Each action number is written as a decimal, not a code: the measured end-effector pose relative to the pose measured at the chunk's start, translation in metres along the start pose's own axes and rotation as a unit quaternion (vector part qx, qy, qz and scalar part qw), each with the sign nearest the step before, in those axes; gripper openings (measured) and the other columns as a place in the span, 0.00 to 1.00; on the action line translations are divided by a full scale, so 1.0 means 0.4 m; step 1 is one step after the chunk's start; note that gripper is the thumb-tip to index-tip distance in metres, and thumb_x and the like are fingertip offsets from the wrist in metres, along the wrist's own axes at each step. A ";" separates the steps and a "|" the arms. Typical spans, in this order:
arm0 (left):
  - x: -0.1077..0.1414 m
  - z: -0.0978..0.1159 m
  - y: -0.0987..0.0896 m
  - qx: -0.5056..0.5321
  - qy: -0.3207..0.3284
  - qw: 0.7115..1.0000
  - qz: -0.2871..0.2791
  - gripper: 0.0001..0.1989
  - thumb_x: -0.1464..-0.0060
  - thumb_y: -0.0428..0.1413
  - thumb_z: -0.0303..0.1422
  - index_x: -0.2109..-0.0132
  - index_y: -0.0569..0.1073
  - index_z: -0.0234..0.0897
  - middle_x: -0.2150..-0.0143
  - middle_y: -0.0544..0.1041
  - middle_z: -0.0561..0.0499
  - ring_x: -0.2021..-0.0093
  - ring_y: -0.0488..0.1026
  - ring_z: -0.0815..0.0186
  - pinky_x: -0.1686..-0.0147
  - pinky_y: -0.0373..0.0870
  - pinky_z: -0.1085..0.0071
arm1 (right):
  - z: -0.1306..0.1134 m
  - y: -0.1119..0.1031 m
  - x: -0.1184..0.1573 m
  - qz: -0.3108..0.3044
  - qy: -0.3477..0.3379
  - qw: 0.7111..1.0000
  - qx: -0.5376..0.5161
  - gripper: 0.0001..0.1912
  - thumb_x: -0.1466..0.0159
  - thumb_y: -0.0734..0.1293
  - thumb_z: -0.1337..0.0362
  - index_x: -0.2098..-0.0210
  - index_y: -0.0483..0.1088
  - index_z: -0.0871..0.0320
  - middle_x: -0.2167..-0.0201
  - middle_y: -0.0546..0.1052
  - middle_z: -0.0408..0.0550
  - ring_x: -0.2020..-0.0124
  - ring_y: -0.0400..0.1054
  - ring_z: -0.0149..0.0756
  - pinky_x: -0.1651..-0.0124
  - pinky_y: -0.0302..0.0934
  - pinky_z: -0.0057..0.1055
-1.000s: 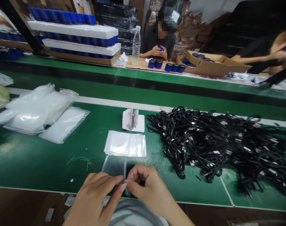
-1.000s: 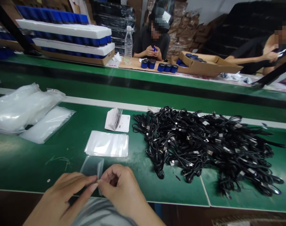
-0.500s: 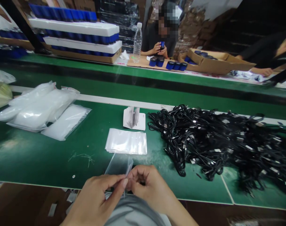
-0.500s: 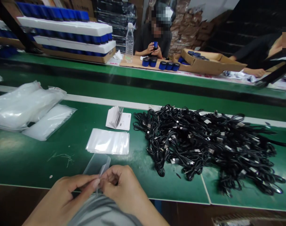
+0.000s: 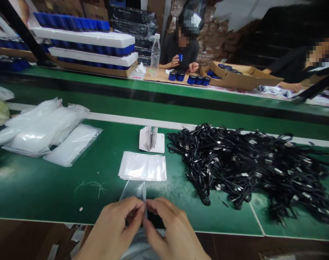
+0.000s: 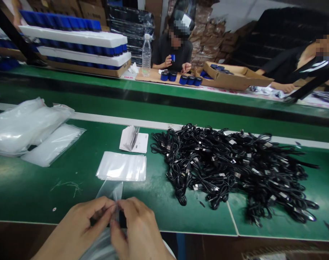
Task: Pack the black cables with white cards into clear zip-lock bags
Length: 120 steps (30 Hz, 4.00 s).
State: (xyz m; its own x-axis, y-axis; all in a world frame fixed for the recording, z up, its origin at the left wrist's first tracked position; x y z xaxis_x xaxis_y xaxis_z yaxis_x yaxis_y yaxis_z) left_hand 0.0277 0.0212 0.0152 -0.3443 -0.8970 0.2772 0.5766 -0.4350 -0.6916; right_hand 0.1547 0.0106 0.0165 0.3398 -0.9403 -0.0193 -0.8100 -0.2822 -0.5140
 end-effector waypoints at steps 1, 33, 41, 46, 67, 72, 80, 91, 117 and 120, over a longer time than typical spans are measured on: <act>-0.001 0.002 0.002 0.007 0.007 1.000 0.004 0.14 0.40 0.41 0.36 0.68 0.68 0.41 0.72 0.76 0.56 0.72 0.74 0.69 0.71 0.66 0.75 | -0.004 0.000 0.001 -0.013 -0.002 1.000 -0.003 0.17 0.44 0.60 0.70 0.55 0.70 0.64 0.62 0.76 0.56 0.62 0.71 0.44 0.59 0.66 0.37; -0.007 -0.041 -0.021 -0.020 0.090 0.973 0.212 0.10 0.51 0.47 0.27 0.78 0.60 0.40 0.84 0.64 0.61 0.84 0.64 0.74 0.81 0.59 0.80 | 0.009 -0.081 -0.094 -0.027 0.022 0.986 0.163 0.07 0.38 0.62 0.66 0.72 0.67 0.58 0.77 0.72 0.43 0.75 0.66 0.33 0.72 0.51 0.26; -0.012 -0.031 -0.012 0.056 0.036 0.980 0.186 0.11 0.49 0.45 0.31 0.79 0.56 0.40 0.84 0.61 0.60 0.83 0.61 0.73 0.81 0.57 0.78 | 0.084 -0.181 -0.361 -0.045 0.204 0.974 -0.081 0.17 0.33 0.60 0.58 0.74 0.65 0.63 0.76 0.71 0.46 0.81 0.64 0.26 0.80 0.56 0.23; -0.013 -0.032 -0.018 0.079 0.012 0.982 0.170 0.12 0.49 0.44 0.33 0.79 0.55 0.41 0.84 0.59 0.60 0.83 0.60 0.72 0.80 0.55 0.77 | 0.143 -0.157 -0.394 -0.079 0.249 0.959 -0.110 0.10 0.34 0.62 0.61 0.64 0.69 0.64 0.70 0.73 0.44 0.75 0.68 0.27 0.73 0.65 0.26; -0.022 -0.034 -0.102 0.154 -0.064 0.927 0.337 0.14 0.43 0.44 0.41 0.74 0.59 0.41 0.85 0.65 0.61 0.84 0.64 0.71 0.81 0.59 0.76 | -0.049 -0.039 -0.030 -0.071 -0.030 0.993 0.088 0.09 0.39 0.60 0.71 0.74 0.65 0.57 0.78 0.69 0.41 0.78 0.64 0.30 0.74 0.54 0.25; -0.008 -0.034 -0.130 0.103 -0.088 0.886 0.443 0.11 0.43 0.44 0.37 0.73 0.60 0.42 0.85 0.60 0.62 0.83 0.62 0.72 0.82 0.58 0.77 | -0.003 0.021 -0.021 0.148 -0.012 0.982 -0.117 0.28 0.46 0.71 0.55 0.50 0.61 0.56 0.58 0.71 0.52 0.61 0.68 0.40 0.59 0.64 0.34; -0.004 -0.021 -0.144 0.123 -0.061 0.892 0.431 0.11 0.46 0.46 0.37 0.74 0.62 0.41 0.85 0.64 0.62 0.84 0.62 0.73 0.82 0.59 0.78 | 0.008 0.079 -0.019 0.088 -0.011 0.979 -0.184 0.12 0.37 0.62 0.62 0.74 0.70 0.60 0.81 0.73 0.46 0.80 0.69 0.34 0.77 0.63 0.27; 0.016 0.018 -0.098 -0.023 0.043 0.914 0.403 0.08 0.45 0.48 0.35 0.72 0.63 0.41 0.85 0.68 0.62 0.85 0.66 0.73 0.82 0.60 0.79 | -0.051 -0.014 0.000 0.222 -0.239 0.925 0.196 0.12 0.41 0.58 0.74 0.60 0.69 0.64 0.79 0.72 0.49 0.80 0.66 0.36 0.77 0.59 0.30; 0.013 0.048 -0.032 -0.127 0.242 0.927 0.258 0.06 0.44 0.46 0.27 0.64 0.67 0.40 0.67 0.64 0.53 0.70 0.69 0.71 0.71 0.69 0.81 | -0.037 -0.069 -0.003 0.011 -0.042 0.997 -0.061 0.16 0.37 0.64 0.70 0.50 0.70 0.51 0.62 0.74 0.43 0.61 0.70 0.31 0.56 0.62 0.24; 0.020 0.056 -0.033 -0.111 0.244 0.927 0.263 0.05 0.44 0.47 0.28 0.64 0.67 0.40 0.66 0.63 0.52 0.70 0.69 0.71 0.72 0.70 0.81 | -0.029 -0.068 -0.003 0.037 -0.043 0.996 -0.069 0.14 0.37 0.63 0.70 0.53 0.72 0.53 0.63 0.75 0.45 0.62 0.70 0.31 0.56 0.62 0.24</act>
State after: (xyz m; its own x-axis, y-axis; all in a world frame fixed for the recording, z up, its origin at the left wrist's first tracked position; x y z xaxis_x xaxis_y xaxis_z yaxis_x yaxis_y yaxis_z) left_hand 0.0341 0.0181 0.0414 -0.3845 -0.8147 -0.4341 0.6114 0.1276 -0.7810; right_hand 0.1708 0.0173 0.0404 0.3110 -0.9416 -0.1288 -0.8903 -0.2412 -0.3863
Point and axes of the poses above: each hand's wrist, its own x-axis away from the middle knuckle, its own y-axis out of the palm, z = x × y, the point moved 5 cm from there along -x, towards the middle knuckle
